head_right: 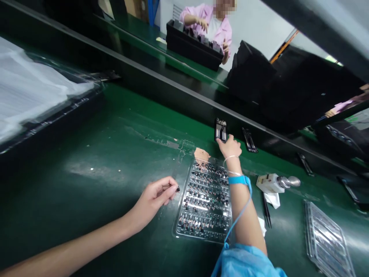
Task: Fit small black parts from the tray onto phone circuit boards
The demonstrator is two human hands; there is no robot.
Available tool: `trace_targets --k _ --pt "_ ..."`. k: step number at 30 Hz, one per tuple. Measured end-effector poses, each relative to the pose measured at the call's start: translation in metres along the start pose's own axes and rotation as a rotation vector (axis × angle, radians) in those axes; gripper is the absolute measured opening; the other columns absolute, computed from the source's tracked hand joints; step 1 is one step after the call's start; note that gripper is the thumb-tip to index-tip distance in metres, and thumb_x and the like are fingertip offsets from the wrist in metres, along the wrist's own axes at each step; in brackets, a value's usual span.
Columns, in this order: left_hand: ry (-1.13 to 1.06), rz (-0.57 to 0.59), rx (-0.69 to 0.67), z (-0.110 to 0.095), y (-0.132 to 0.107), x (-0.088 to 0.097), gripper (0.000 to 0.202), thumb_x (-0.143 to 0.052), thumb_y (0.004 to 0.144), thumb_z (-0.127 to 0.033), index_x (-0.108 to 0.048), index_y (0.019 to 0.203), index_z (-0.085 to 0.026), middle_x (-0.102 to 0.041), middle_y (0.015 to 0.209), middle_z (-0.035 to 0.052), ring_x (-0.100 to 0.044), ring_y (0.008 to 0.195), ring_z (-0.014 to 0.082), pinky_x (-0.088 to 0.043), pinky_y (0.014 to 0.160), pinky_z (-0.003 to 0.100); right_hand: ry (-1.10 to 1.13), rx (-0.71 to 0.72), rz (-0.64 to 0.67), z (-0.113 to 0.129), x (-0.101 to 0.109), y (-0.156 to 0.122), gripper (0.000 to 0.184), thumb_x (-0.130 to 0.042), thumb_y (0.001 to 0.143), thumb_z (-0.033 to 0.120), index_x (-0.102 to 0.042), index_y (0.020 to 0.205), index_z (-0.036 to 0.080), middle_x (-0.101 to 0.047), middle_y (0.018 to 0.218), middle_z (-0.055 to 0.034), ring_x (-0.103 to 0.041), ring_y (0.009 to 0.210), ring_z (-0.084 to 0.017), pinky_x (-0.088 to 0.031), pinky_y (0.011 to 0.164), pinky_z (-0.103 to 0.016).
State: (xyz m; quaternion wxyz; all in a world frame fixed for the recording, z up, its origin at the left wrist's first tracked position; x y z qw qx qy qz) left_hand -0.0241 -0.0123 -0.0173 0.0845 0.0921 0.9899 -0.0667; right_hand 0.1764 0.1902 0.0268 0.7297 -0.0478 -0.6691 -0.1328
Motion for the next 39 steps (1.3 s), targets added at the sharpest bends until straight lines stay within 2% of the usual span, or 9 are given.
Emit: trace_targets --k 5,12,15,19,22,24,27,31,39 --pt "-0.195 -0.041 0.098 0.01 0.009 0.007 0.022 -0.045 0.084 -0.035 -0.045 0.073 -0.016 -0.041 0.059 -0.0053 -0.034 0.048 0.0059 -0.024 0.043 0.017 0.041 -0.096 -0.03 0.012 -0.034 0.024 0.038 -0.053 0.083 0.039 -0.052 0.112 0.015 -0.053 0.114 -0.0095 -0.051 0.103 -0.024 -0.04 0.085 -0.046" --pt "-0.341 -0.091 0.076 0.011 0.019 0.017 0.021 -0.048 0.083 -0.033 -0.046 0.072 -0.015 -0.042 0.058 -0.0054 -0.034 0.044 0.0039 -0.022 0.039 0.016 0.305 -0.064 -0.081 0.009 -0.001 0.027 0.036 -0.05 0.085 0.035 -0.052 0.113 0.011 -0.059 0.104 -0.0108 -0.058 0.09 -0.021 -0.048 0.077 -0.039" --pt "-0.387 -0.082 0.043 0.006 0.02 0.018 0.02 -0.052 0.08 -0.033 -0.049 0.071 -0.015 -0.047 0.064 -0.0026 -0.041 0.05 0.0057 -0.027 0.04 0.015 0.453 0.088 -0.065 0.012 0.017 -0.019 0.046 -0.054 0.08 0.039 -0.051 0.116 0.011 -0.064 0.092 -0.0091 -0.061 0.082 -0.019 -0.049 0.073 -0.034" --pt "-0.496 -0.043 0.035 -0.003 0.018 0.016 0.016 -0.056 0.078 -0.029 -0.055 0.072 -0.014 -0.053 0.102 0.0059 -0.052 0.084 0.0143 -0.044 0.055 0.019 0.469 0.496 -0.151 0.019 0.042 -0.141 0.053 -0.069 0.064 0.037 -0.055 0.113 0.021 -0.061 0.105 -0.0079 -0.055 0.092 -0.024 -0.045 0.08 -0.04" --pt "-0.478 -0.015 0.07 -0.002 0.015 0.013 0.016 -0.054 0.08 -0.03 -0.055 0.073 -0.015 -0.058 0.08 0.0022 -0.053 0.07 0.0124 -0.045 0.055 0.021 0.436 0.642 -0.197 0.019 0.047 -0.217 0.052 -0.07 0.066 0.03 -0.054 0.115 0.021 -0.055 0.116 -0.012 -0.049 0.1 -0.029 -0.041 0.083 -0.047" --pt "-0.342 -0.021 0.091 0.001 0.012 0.012 0.017 -0.053 0.081 -0.031 -0.055 0.073 -0.015 -0.051 0.061 -0.0027 -0.046 0.054 0.009 -0.039 0.047 0.018 0.541 0.55 -0.077 0.011 0.038 -0.232 0.055 -0.066 0.071 0.031 -0.048 0.123 0.022 -0.056 0.113 -0.0118 -0.052 0.097 -0.027 -0.044 0.08 -0.044" --pt "-0.092 0.105 0.044 -0.002 0.007 0.001 0.016 -0.055 0.08 -0.026 -0.059 0.071 -0.014 -0.053 0.062 -0.0026 -0.047 0.058 0.0091 -0.038 0.054 0.019 0.829 0.239 0.172 -0.009 0.01 -0.225 0.044 -0.052 0.082 0.034 -0.045 0.124 0.021 -0.063 0.089 -0.0054 -0.057 0.074 -0.019 -0.047 0.063 -0.031" --pt "0.021 0.338 0.021 -0.004 -0.004 -0.023 0.014 -0.057 0.079 -0.022 -0.063 0.071 -0.013 -0.059 0.069 -0.0002 -0.052 0.068 0.012 -0.039 0.066 0.022 1.215 0.033 0.323 -0.022 -0.013 -0.217 0.021 -0.051 0.084 0.036 -0.063 0.088 0.02 -0.061 0.069 0.0008 -0.053 0.06 -0.014 -0.043 0.054 -0.024" --pt "-0.065 -0.091 -0.188 -0.021 -0.006 0.006 0.009 -0.056 0.081 -0.018 -0.06 0.074 -0.015 -0.055 0.102 0.0069 -0.053 0.097 0.0186 -0.044 0.078 0.027 1.403 -0.032 0.55 -0.019 -0.027 -0.233 0.02 -0.053 0.082 0.038 -0.061 0.09 0.021 -0.052 0.057 0.004 -0.037 0.041 -0.009 -0.027 0.036 -0.02"
Point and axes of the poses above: each hand's wrist, its own y-axis towards the middle knuckle, its own x-axis out of the back of the hand, z = x × y, the point moved 7 cm from there along y, towards the middle knuckle
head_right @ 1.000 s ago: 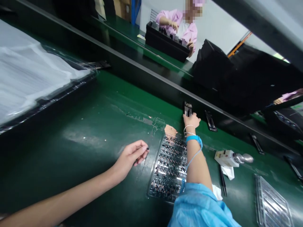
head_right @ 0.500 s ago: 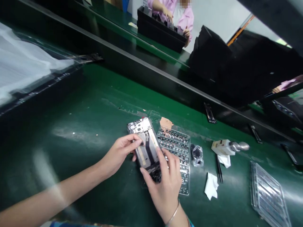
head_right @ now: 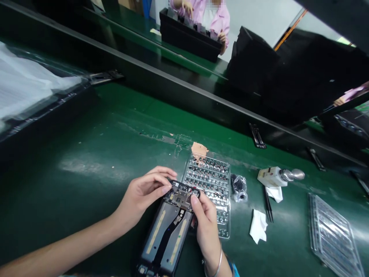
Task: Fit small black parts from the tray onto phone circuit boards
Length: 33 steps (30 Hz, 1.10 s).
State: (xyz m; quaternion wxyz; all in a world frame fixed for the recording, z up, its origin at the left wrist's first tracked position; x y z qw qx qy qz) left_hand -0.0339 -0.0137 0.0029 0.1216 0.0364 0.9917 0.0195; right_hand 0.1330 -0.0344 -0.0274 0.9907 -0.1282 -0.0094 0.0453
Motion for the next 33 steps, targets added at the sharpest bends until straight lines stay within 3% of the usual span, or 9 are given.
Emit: trace_targets --k 3,6,12,18,22,25,27,30,33 --pt "0.155 -0.03 -0.173 -0.014 -0.002 0.002 0.007 -0.058 0.079 -0.013 -0.06 0.073 -0.016 -0.056 0.098 0.0068 -0.053 0.097 0.0186 -0.043 0.085 0.032 -0.023 -0.067 0.048 -0.005 -0.006 -0.001 0.019 -0.054 0.082 0.038 -0.059 0.078 0.02 -0.043 0.052 0.0056 -0.032 0.041 -0.007 -0.027 0.035 -0.018" --pt "0.333 -0.047 -0.381 -0.027 -0.008 0.001 0.009 -0.058 0.077 -0.007 -0.062 0.075 -0.015 -0.057 0.099 0.0074 -0.055 0.092 0.0171 -0.045 0.079 0.031 -0.029 -0.105 0.074 -0.007 -0.011 -0.004 0.023 -0.055 0.082 0.037 -0.055 0.069 0.018 -0.039 0.054 0.0059 -0.031 0.042 -0.005 -0.025 0.035 -0.016" --pt "0.665 0.05 -0.832 -0.039 -0.022 -0.013 0.016 -0.055 0.075 0.0 -0.061 0.082 -0.012 -0.062 0.099 0.0119 -0.057 0.097 0.0207 -0.05 0.074 0.033 -0.012 -0.09 0.117 -0.004 -0.014 -0.006 0.019 -0.054 0.082 0.036 -0.059 0.076 0.019 -0.036 0.054 0.0062 -0.032 0.043 -0.005 -0.027 0.035 -0.015" --pt "0.849 0.174 -1.004 -0.043 -0.026 -0.023 0.012 -0.05 0.081 -0.004 -0.06 0.085 -0.008 -0.066 0.095 0.015 -0.06 0.096 0.0224 -0.052 0.069 0.031 -0.046 -0.075 0.079 -0.005 -0.005 -0.004 0.02 -0.057 0.081 0.036 -0.062 0.075 0.018 -0.039 0.053 0.0057 -0.032 0.042 -0.005 -0.027 0.035 -0.015" --pt "0.868 0.246 -0.953 -0.04 -0.023 -0.023 0.015 -0.047 0.081 -0.004 -0.059 0.088 -0.01 -0.064 0.101 0.015 -0.057 0.1 0.0225 -0.05 0.071 0.031 -0.053 -0.086 0.075 -0.006 -0.003 -0.004 0.018 -0.057 0.08 0.036 -0.063 0.083 0.019 -0.043 0.052 0.0053 -0.033 0.041 -0.006 -0.027 0.034 -0.016" --pt "0.836 0.293 -0.821 -0.036 -0.018 -0.022 0.02 -0.044 0.081 -0.001 -0.057 0.091 -0.012 -0.06 0.108 0.0144 -0.053 0.105 0.0232 -0.047 0.075 0.033 -0.039 -0.093 0.07 -0.006 -0.002 -0.004 0.017 -0.058 0.08 0.035 -0.064 0.083 0.02 -0.043 0.051 0.0052 -0.033 0.041 -0.007 -0.027 0.035 -0.017" --pt "0.713 0.31 -0.647 -0.034 -0.013 -0.02 0.02 -0.047 0.081 -0.005 -0.055 0.097 -0.014 -0.056 0.113 0.0134 -0.051 0.106 0.0228 -0.044 0.083 0.036 -0.025 -0.095 0.06 -0.007 -0.001 -0.004 0.017 -0.058 0.079 0.035 -0.064 0.083 0.02 -0.045 0.052 0.0051 -0.033 0.041 -0.007 -0.027 0.036 -0.018" --pt "0.418 0.316 -0.248 -0.021 -0.005 -0.017 0.029 -0.052 0.081 -0.018 -0.046 0.109 -0.016 -0.053 0.112 0.011 -0.05 0.104 0.0209 -0.04 0.089 0.036 -0.003 -0.088 0.053 -0.007 0.001 -0.003 0.017 -0.057 0.08 0.035 -0.064 0.083 0.02 -0.046 0.054 0.0048 -0.035 0.043 -0.007 -0.03 0.038 -0.018" --pt "0.194 0.36 0.133 0.004 -0.006 -0.021 0.022 -0.05 0.083 -0.024 -0.045 0.104 -0.018 -0.054 0.095 0.0038 -0.052 0.089 0.0168 -0.042 0.079 0.029 -0.019 -0.075 0.027 -0.006 0.004 -0.003 0.015 -0.057 0.081 0.034 -0.063 0.079 0.02 -0.045 0.054 0.0045 -0.038 0.047 -0.008 -0.032 0.042 -0.019"
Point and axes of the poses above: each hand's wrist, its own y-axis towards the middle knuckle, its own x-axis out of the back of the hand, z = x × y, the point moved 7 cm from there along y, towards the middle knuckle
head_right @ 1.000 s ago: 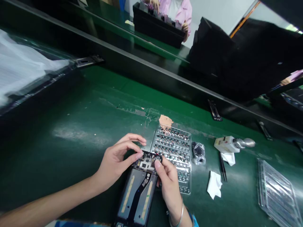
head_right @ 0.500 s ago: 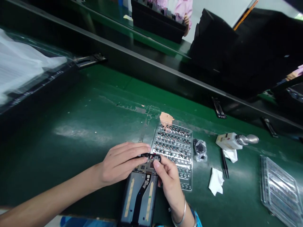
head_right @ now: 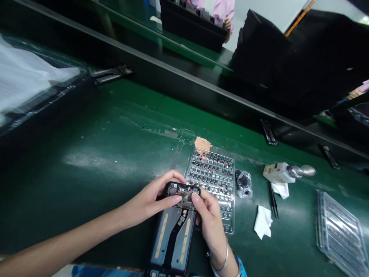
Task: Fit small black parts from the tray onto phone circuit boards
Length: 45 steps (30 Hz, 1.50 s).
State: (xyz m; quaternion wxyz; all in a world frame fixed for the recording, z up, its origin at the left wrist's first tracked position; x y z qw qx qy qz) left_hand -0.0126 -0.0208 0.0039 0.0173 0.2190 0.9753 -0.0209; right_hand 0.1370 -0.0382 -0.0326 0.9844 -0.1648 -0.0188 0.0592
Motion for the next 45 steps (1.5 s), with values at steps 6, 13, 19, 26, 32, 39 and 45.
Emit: trace_targets --k 6,13,19,26,32,39,45 --pt "-0.112 0.035 0.137 0.022 0.0 -0.013 0.016 -0.05 0.08 -0.019 -0.046 0.095 -0.02 -0.046 0.076 -0.0041 -0.044 0.072 0.0115 -0.037 0.066 0.022 -0.254 0.121 -0.031 0.019 -0.002 0.003 0.014 -0.057 0.079 0.032 -0.056 0.072 0.019 -0.044 0.062 0.0041 -0.038 0.058 -0.011 -0.031 0.052 -0.021" --pt "0.025 0.045 0.147 0.021 -0.002 -0.016 0.015 -0.051 0.079 -0.019 -0.049 0.094 -0.019 -0.046 0.075 -0.0041 -0.039 0.066 0.0106 -0.032 0.06 0.02 -0.412 0.152 0.002 0.024 -0.007 0.008 0.017 -0.054 0.078 0.028 -0.048 0.065 0.019 -0.04 0.059 0.0054 -0.035 0.056 -0.01 -0.028 0.052 -0.022" --pt "-0.02 0.034 0.132 0.02 -0.002 -0.015 0.013 -0.043 0.085 -0.029 -0.048 0.086 -0.018 -0.038 0.065 -0.0048 -0.034 0.06 0.0102 -0.029 0.056 0.02 -0.399 0.141 0.035 0.022 -0.009 0.01 0.016 -0.055 0.077 0.026 -0.049 0.064 0.018 -0.041 0.058 0.0045 -0.035 0.055 -0.011 -0.028 0.052 -0.022" --pt "0.019 0.01 0.09 0.019 0.001 -0.013 0.011 -0.045 0.084 -0.024 -0.047 0.077 -0.016 -0.038 0.064 -0.0045 -0.033 0.061 0.0101 -0.028 0.055 0.019 -0.398 0.149 0.022 0.026 -0.012 0.007 0.018 -0.056 0.076 0.025 -0.048 0.062 0.018 -0.039 0.056 0.0049 -0.035 0.053 -0.01 -0.028 0.05 -0.022" --pt "0.052 -0.011 0.087 0.018 0.002 -0.008 0.012 -0.046 0.083 -0.026 -0.048 0.077 -0.016 -0.04 0.064 -0.0048 -0.037 0.061 0.01 -0.031 0.057 0.02 -0.347 0.129 0.028 0.026 -0.014 0.005 0.017 -0.057 0.077 0.027 -0.05 0.064 0.018 -0.041 0.057 0.0047 -0.036 0.055 -0.01 -0.028 0.052 -0.022" --pt "0.338 -0.08 0.045 0.003 -0.008 -0.006 0.055 -0.051 0.081 -0.04 -0.028 0.128 -0.024 -0.052 0.112 0.0084 -0.051 0.097 0.0237 -0.042 0.079 0.037 -0.082 0.073 -0.136 0.022 0.007 0.007 0.02 -0.056 0.08 0.032 -0.048 0.067 0.02 -0.037 0.056 0.0062 -0.034 0.049 -0.008 -0.029 0.046 -0.019" --pt "0.685 -0.099 -0.139 -0.008 -0.013 -0.017 0.069 -0.059 0.074 -0.026 -0.028 0.133 -0.038 -0.025 0.139 0.0062 -0.031 0.122 0.0335 -0.028 0.095 0.054 0.111 0.056 -0.166 0.022 0.006 0.004 0.016 -0.052 0.082 0.037 -0.051 0.092 0.024 -0.047 0.069 0.0019 -0.042 0.049 -0.01 -0.033 0.039 -0.019"
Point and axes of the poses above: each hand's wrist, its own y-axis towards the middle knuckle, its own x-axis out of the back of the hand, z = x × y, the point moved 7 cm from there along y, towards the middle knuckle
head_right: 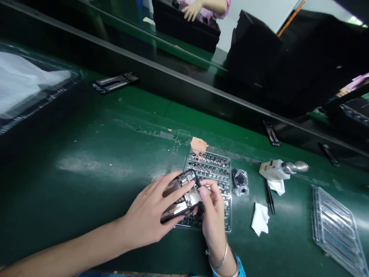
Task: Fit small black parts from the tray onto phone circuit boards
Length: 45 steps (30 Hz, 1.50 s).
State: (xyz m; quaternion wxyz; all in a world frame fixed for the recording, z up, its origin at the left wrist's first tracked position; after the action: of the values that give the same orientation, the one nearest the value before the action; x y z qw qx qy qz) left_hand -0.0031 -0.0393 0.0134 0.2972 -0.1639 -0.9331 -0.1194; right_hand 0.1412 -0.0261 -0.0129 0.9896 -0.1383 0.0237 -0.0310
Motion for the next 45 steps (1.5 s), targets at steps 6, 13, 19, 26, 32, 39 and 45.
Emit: trace_targets --k 6,13,19,26,32,39,45 --pt "-1.117 0.296 0.056 0.004 0.008 -0.001 0.057 -0.046 0.074 -0.038 -0.042 0.127 -0.019 -0.05 0.112 0.0124 -0.054 0.092 0.0252 -0.045 0.074 0.036 -0.086 0.177 -0.031 0.015 0.0 -0.006 0.026 -0.051 0.085 0.032 -0.051 0.11 0.025 -0.045 0.069 0.0026 -0.04 0.053 -0.009 -0.034 0.048 -0.02" --pt "-1.786 0.709 0.298 0.0 0.002 -0.035 0.074 -0.029 0.067 -0.06 -0.05 0.111 -0.005 -0.055 0.083 0.012 -0.054 0.052 0.0173 -0.039 0.052 0.028 -0.039 0.106 0.098 0.006 -0.006 -0.013 0.012 -0.051 0.086 0.029 -0.052 0.097 0.024 -0.047 0.056 0.0055 -0.048 0.051 -0.01 -0.039 0.051 -0.022" --pt "-1.782 0.755 0.313 -0.001 0.0 -0.035 0.073 -0.034 0.062 -0.06 -0.052 0.106 -0.006 -0.057 0.082 0.0118 -0.051 0.051 0.0161 -0.037 0.052 0.028 -0.063 0.169 0.088 0.011 -0.006 -0.018 0.012 -0.053 0.085 0.028 -0.051 0.095 0.024 -0.049 0.057 0.0052 -0.047 0.05 -0.009 -0.039 0.05 -0.021" --pt "-1.765 0.749 0.309 0.0 0.0 -0.036 0.072 -0.038 0.064 -0.061 -0.052 0.107 -0.006 -0.057 0.084 0.0134 -0.052 0.051 0.0158 -0.036 0.051 0.028 -0.071 0.133 0.094 0.009 -0.006 -0.016 0.01 -0.05 0.086 0.03 -0.051 0.094 0.024 -0.047 0.057 0.0053 -0.047 0.051 -0.01 -0.038 0.049 -0.021" --pt "-1.513 0.148 0.384 0.037 0.014 -0.016 0.051 -0.035 0.086 -0.049 -0.043 0.123 -0.016 -0.054 0.103 0.0117 -0.055 0.067 0.0138 -0.041 0.059 0.025 -0.349 0.218 0.104 0.016 -0.016 -0.013 0.051 -0.051 0.083 0.032 -0.031 0.13 0.028 -0.05 0.071 0.003 -0.047 0.059 -0.012 -0.038 0.056 -0.025" --pt "-0.931 -0.403 0.311 0.067 0.017 0.023 0.079 -0.061 0.076 -0.022 -0.013 0.138 -0.031 -0.037 0.125 0.0058 -0.042 0.111 0.0178 -0.041 0.089 0.027 -0.562 0.166 0.33 0.002 -0.035 -0.021 0.038 -0.049 0.085 0.028 -0.043 0.122 0.025 -0.049 0.057 0.0056 -0.043 0.048 -0.01 -0.033 0.048 -0.022" --pt "-0.748 -0.298 0.143 0.046 0.016 0.018 0.069 -0.05 0.082 -0.018 -0.012 0.138 -0.031 -0.033 0.133 0.0079 -0.036 0.12 0.0231 -0.041 0.091 0.035 -0.104 -0.04 0.211 0.035 -0.005 0.049 0.022 -0.053 0.08 0.029 -0.051 0.1 0.018 -0.047 0.046 0.0071 -0.034 0.032 -0.005 -0.023 0.033 -0.017"
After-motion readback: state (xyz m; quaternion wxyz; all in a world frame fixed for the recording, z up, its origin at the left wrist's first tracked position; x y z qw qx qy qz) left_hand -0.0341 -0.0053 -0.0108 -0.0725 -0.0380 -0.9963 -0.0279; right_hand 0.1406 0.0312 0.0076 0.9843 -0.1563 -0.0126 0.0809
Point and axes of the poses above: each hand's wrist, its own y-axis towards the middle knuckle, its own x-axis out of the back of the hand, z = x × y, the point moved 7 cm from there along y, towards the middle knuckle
